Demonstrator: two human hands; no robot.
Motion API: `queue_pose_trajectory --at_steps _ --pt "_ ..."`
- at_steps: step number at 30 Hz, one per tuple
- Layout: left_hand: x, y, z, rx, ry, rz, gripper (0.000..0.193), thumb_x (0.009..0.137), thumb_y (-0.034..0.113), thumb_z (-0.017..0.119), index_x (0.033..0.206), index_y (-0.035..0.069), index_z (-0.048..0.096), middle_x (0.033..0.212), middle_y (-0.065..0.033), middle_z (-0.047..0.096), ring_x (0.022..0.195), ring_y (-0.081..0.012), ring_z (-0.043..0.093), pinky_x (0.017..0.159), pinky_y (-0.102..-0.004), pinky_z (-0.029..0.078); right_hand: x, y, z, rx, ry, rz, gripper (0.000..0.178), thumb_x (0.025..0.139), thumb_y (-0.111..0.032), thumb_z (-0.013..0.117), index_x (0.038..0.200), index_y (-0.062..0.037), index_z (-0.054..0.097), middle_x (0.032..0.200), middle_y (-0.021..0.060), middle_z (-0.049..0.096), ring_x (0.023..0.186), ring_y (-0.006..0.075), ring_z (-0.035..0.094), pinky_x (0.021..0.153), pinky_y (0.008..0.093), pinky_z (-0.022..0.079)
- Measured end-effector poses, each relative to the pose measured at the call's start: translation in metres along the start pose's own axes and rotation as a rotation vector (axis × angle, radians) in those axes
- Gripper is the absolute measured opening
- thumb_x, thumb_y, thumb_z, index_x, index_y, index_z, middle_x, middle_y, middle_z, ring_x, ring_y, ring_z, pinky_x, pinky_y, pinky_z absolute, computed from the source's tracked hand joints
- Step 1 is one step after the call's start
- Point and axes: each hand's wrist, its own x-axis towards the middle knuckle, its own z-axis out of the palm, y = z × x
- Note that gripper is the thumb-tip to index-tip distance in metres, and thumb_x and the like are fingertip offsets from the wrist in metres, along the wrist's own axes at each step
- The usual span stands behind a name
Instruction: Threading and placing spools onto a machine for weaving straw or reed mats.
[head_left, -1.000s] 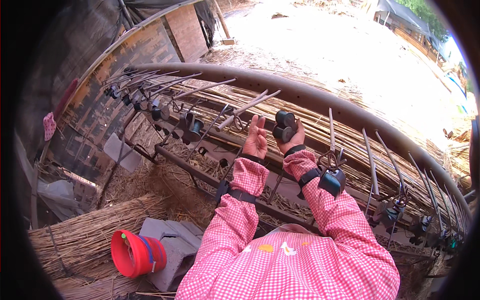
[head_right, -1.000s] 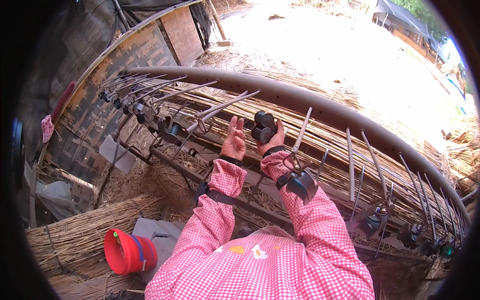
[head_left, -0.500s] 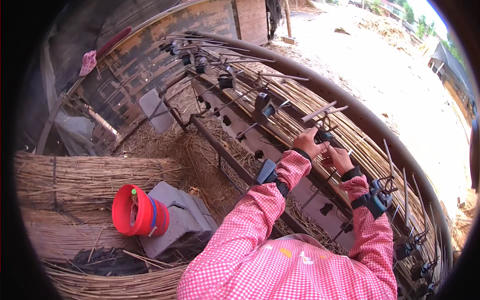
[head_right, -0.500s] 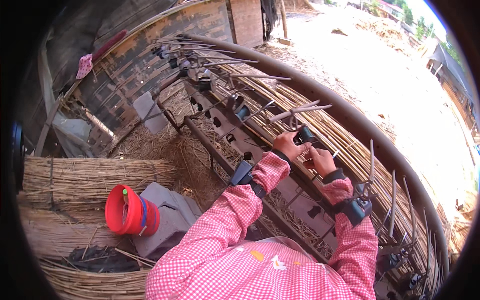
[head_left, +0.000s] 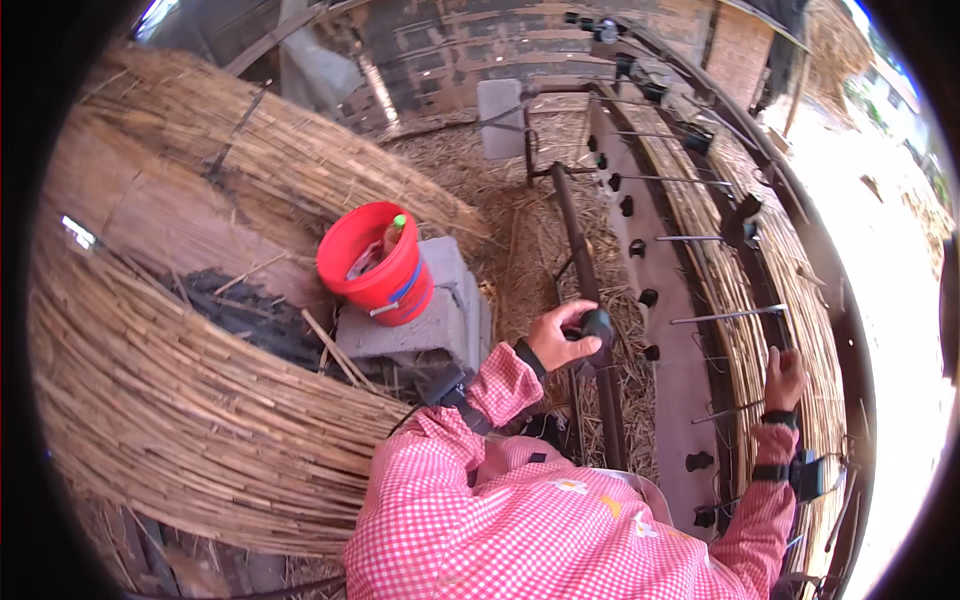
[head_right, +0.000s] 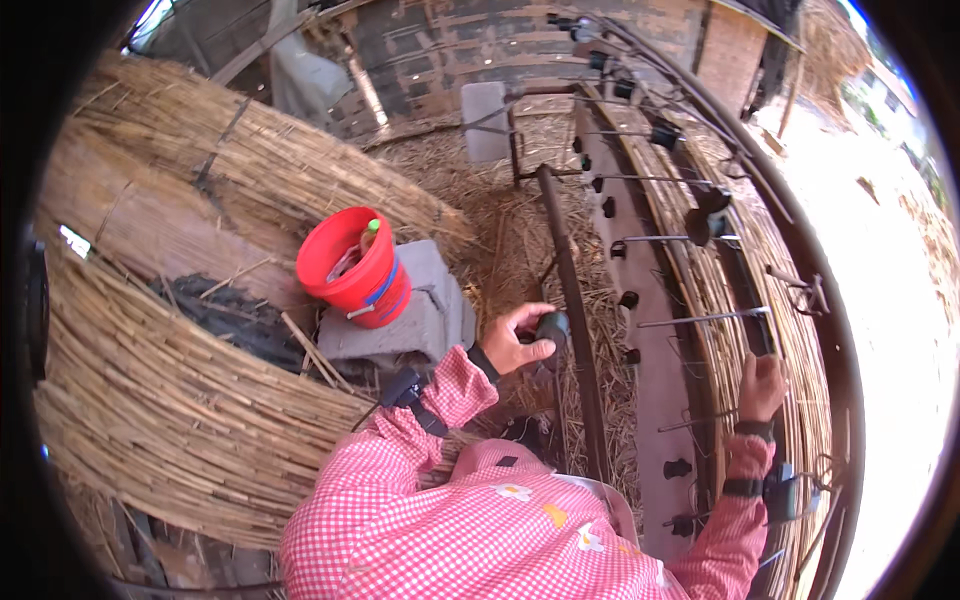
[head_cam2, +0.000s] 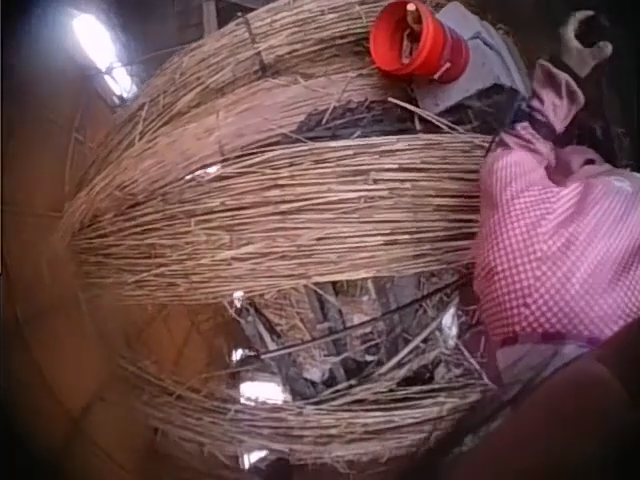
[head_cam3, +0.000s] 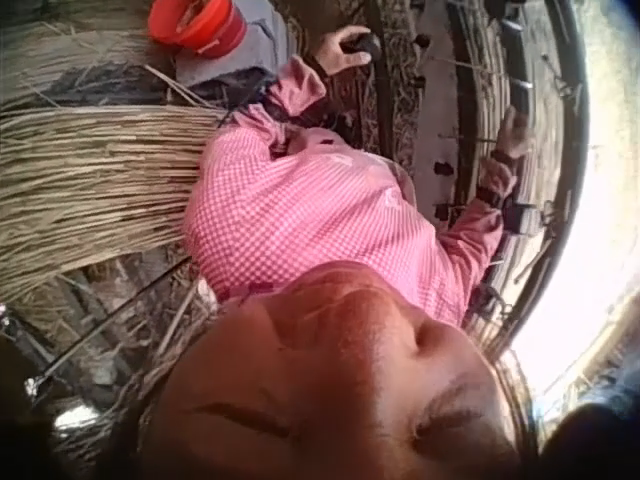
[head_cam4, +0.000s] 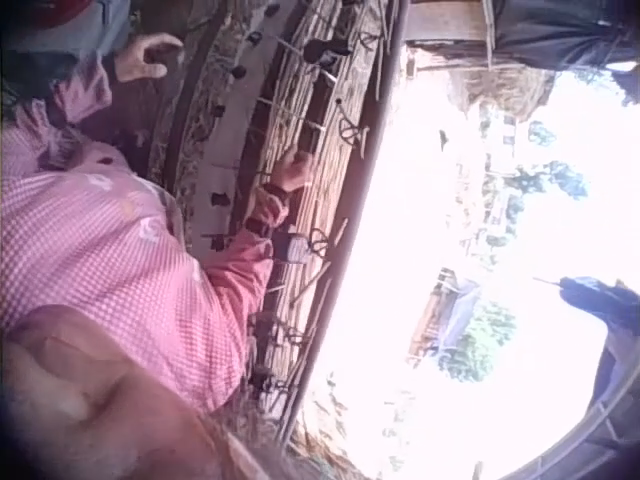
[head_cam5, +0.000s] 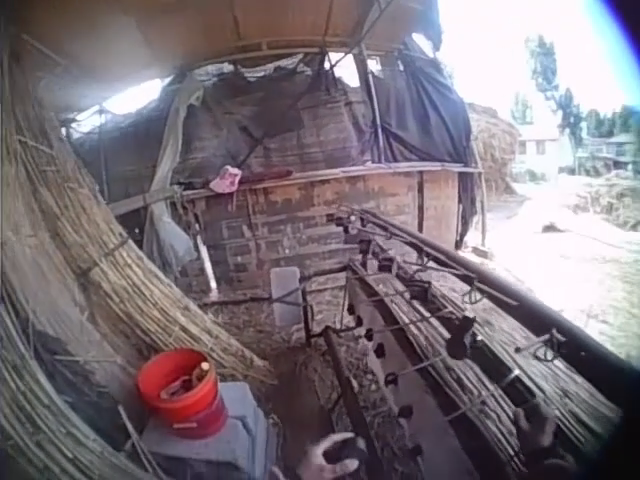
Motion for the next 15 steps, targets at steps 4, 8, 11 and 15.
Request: queue_pose_trajectory --at_steps 4,8,11,15 --pt "0.002 0.066 0.007 -1.000 -0.566 0.277 0.065 0.068 0.038 0.069 0.112 -0.003 0.046 0.108 -0.0179 0.051 0.106 -0.0285 0.048 0.091 -0.0405 0.037 -0.076 -0.147 -0.033 1.238 -0.992 0.223 0.058 0.081 -0.046 0.049 0.111 0.0027 0.046 0.097 0.0111 0.055 0.087 0.0149 0.052 0.078 0.0288 0.042" --pt "0.020 0.081 0.075 -0.837 -0.449 0.349 0.039 0.081 0.033 0.055 0.096 -0.003 0.056 0.093 -0.0149 0.058 0.092 -0.0251 0.054 0.085 -0.0333 0.040 -0.096 -0.224 -0.085 1.714 -0.725 -0.063 0.045 0.077 -0.035 0.057 0.105 -0.0035 0.041 0.104 0.0094 0.047 0.096 0.0233 0.047 0.087 0.0385 0.038" --pt "0.054 0.039 0.123 -0.293 -0.549 0.801 0.026 0.082 0.023 0.053 0.088 -0.001 0.057 0.082 -0.0108 0.060 0.080 -0.0233 0.057 0.080 -0.0315 0.042 -0.094 -0.230 -0.086 1.921 -0.688 0.058 0.031 0.078 -0.030 0.056 0.092 -0.0055 0.043 0.092 0.0089 0.049 0.087 0.0220 0.049 0.082 0.0357 0.040" --pt "0.087 0.002 0.165 1.143 -0.116 1.046 0.014 0.075 0.015 0.053 0.079 0.002 0.058 0.077 -0.0081 0.059 0.080 -0.0235 0.056 0.082 -0.0311 0.040 -0.099 -0.204 -0.079 1.483 -0.994 0.133 0.042 0.077 -0.044 0.054 0.089 -0.0048 0.046 0.081 0.0107 0.052 0.081 0.0220 0.052 0.073 0.0336 0.044"
